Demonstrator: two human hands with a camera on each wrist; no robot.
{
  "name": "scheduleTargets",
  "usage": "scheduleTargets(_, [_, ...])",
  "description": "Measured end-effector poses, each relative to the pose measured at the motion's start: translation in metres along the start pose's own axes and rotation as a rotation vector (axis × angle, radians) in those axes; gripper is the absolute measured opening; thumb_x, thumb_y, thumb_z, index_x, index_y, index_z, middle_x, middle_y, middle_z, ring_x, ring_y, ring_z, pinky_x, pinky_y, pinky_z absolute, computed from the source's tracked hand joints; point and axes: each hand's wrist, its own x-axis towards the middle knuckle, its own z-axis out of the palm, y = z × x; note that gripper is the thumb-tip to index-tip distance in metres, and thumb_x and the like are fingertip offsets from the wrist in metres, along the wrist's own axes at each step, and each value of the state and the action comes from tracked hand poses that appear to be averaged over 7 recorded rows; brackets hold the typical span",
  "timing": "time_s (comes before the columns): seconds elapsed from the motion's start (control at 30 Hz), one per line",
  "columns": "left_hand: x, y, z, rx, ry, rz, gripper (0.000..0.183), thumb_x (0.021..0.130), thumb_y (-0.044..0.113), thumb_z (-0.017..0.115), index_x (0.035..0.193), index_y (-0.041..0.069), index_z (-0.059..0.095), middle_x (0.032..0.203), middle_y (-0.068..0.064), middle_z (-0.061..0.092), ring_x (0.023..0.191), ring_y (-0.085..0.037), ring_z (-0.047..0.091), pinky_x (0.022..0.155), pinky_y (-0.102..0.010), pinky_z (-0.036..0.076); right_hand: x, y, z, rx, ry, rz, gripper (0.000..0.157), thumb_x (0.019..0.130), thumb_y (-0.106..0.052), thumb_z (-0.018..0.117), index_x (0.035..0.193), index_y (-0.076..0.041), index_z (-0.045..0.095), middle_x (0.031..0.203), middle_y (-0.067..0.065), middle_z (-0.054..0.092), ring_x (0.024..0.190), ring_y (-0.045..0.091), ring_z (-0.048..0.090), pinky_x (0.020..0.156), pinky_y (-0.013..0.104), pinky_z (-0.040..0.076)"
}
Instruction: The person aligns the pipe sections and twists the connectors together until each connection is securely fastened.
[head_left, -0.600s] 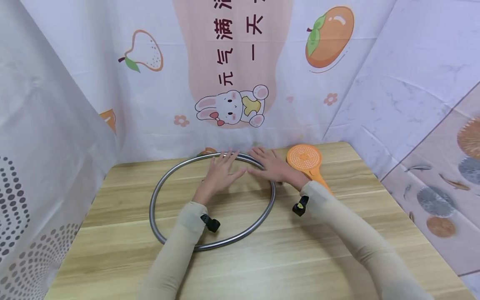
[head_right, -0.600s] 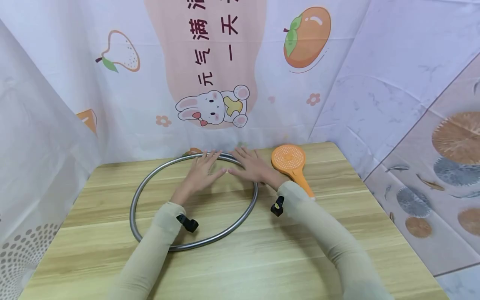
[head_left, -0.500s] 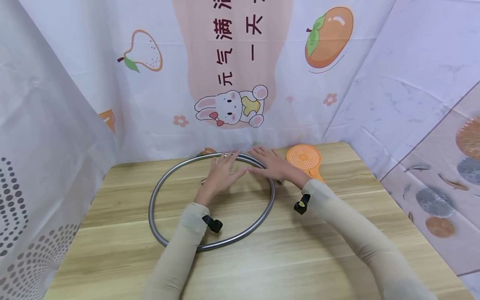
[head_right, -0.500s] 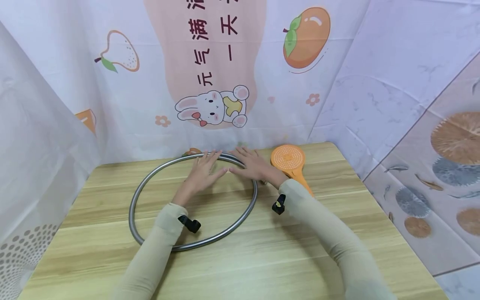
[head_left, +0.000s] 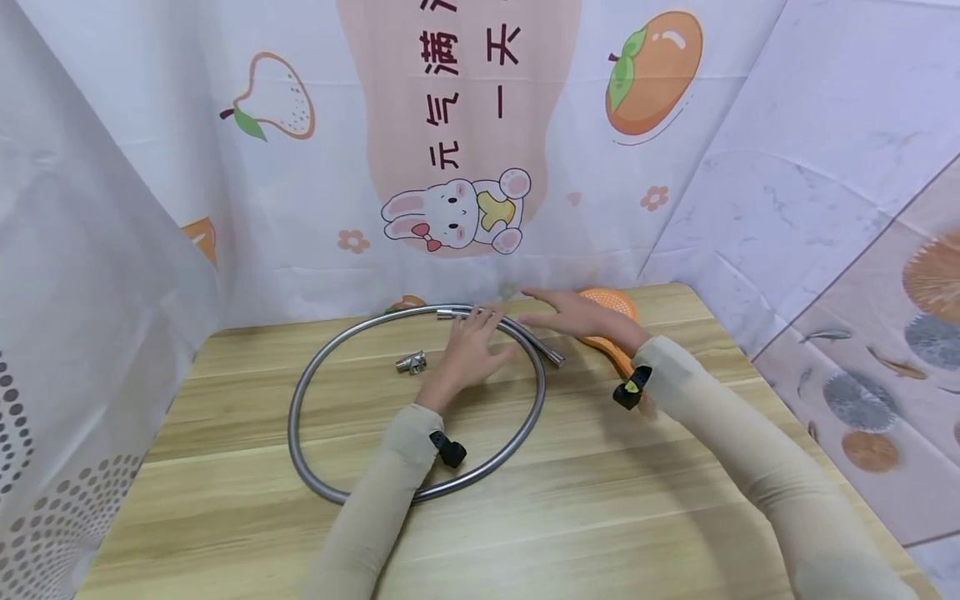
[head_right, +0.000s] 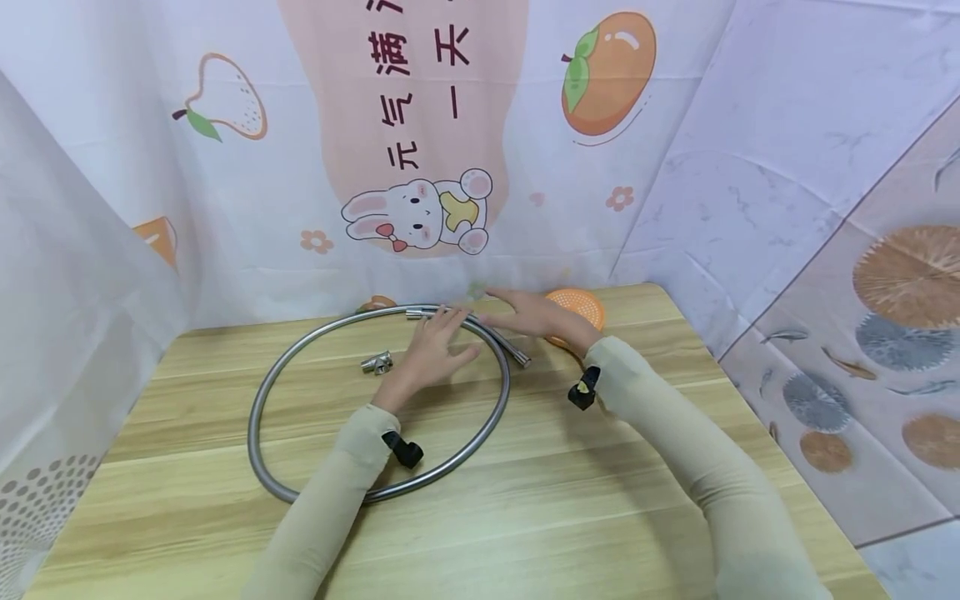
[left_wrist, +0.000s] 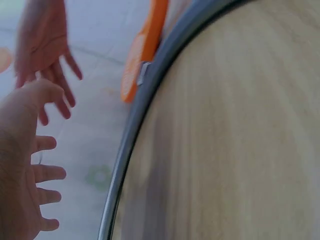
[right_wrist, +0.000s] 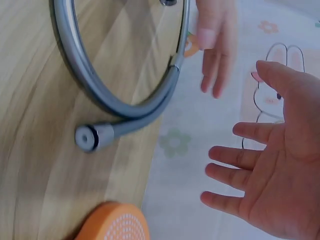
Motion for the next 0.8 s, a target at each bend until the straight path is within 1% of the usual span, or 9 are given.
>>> scheduleTargets(0.17, [0.013,0.009,0.013,0.07,-0.066,0.055,0.072,0.1,0.05,0.059,0.159,0.019,0.033,0.161,-0.016,0.039,0.153,-0.044,0.026,0.122,-0.067,0.017,-0.008,0.012,-0.013,0.065,0.005,0.024,0.073,0.104,-0.053,0.049,0.159,-0.009,0.032,0.16,0.021,0.039,0.147,0.042,0.039,0.116,0.062,0.035])
scheduleTargets(0.33, [0.021,0.015,0.023,0.082,-0.101,0.085,0.069,0.101,0.047,0.058,0.158,0.017,0.035,0.16,-0.017,0.041,0.152,-0.047,0.026,0.123,-0.067,0.013,-0.015,0.028,-0.024,0.071,0.008,0.081,0.068,0.105,-0.048,0.049,0.156,-0.005,0.036,0.15,0.029,0.048,0.139,0.046,0.046,0.111,0.061,0.041])
scheduleTargets(0.43, [0.024,0.019,0.027,0.085,-0.107,0.101,0.066,0.101,0.047,0.058,0.157,0.018,0.038,0.159,-0.016,0.042,0.152,-0.046,0.026,0.123,-0.066,0.013,-0.019,0.039,-0.03,0.066,0.011,0.124,0.069,0.105,-0.049,0.049,0.155,-0.004,0.037,0.15,0.029,0.048,0.138,0.047,0.048,0.109,0.06,0.043])
scheduleTargets(0.6, [0.03,0.025,0.034,0.08,-0.128,0.133,0.062,0.101,0.045,0.057,0.155,0.017,0.042,0.158,-0.016,0.043,0.151,-0.045,0.029,0.123,-0.067,0.014,-0.031,0.051,-0.041,0.102,0.005,0.184,0.067,0.105,-0.048,0.051,0.15,0.001,0.044,0.15,0.028,0.049,0.127,0.046,0.057,0.102,0.058,0.049])
scheduleTargets(0.67, [0.033,0.027,0.037,0.091,-0.143,0.139,0.061,0.102,0.045,0.057,0.154,0.018,0.043,0.158,-0.015,0.043,0.151,-0.043,0.031,0.123,-0.067,0.015,-0.037,0.054,-0.046,0.12,-0.007,0.205,0.065,0.105,-0.047,0.051,0.147,0.003,0.046,0.146,0.029,0.052,0.122,0.045,0.061,0.097,0.056,0.052])
scheduleTargets(0.8, [0.039,0.03,0.042,0.127,-0.178,0.143,0.058,0.102,0.044,0.058,0.154,0.022,0.045,0.158,-0.011,0.045,0.151,-0.039,0.034,0.123,-0.065,0.018,-0.049,0.06,-0.054,0.146,-0.022,0.251,0.063,0.106,-0.043,0.052,0.143,0.007,0.048,0.137,0.032,0.058,0.117,0.044,0.063,0.09,0.051,0.056])
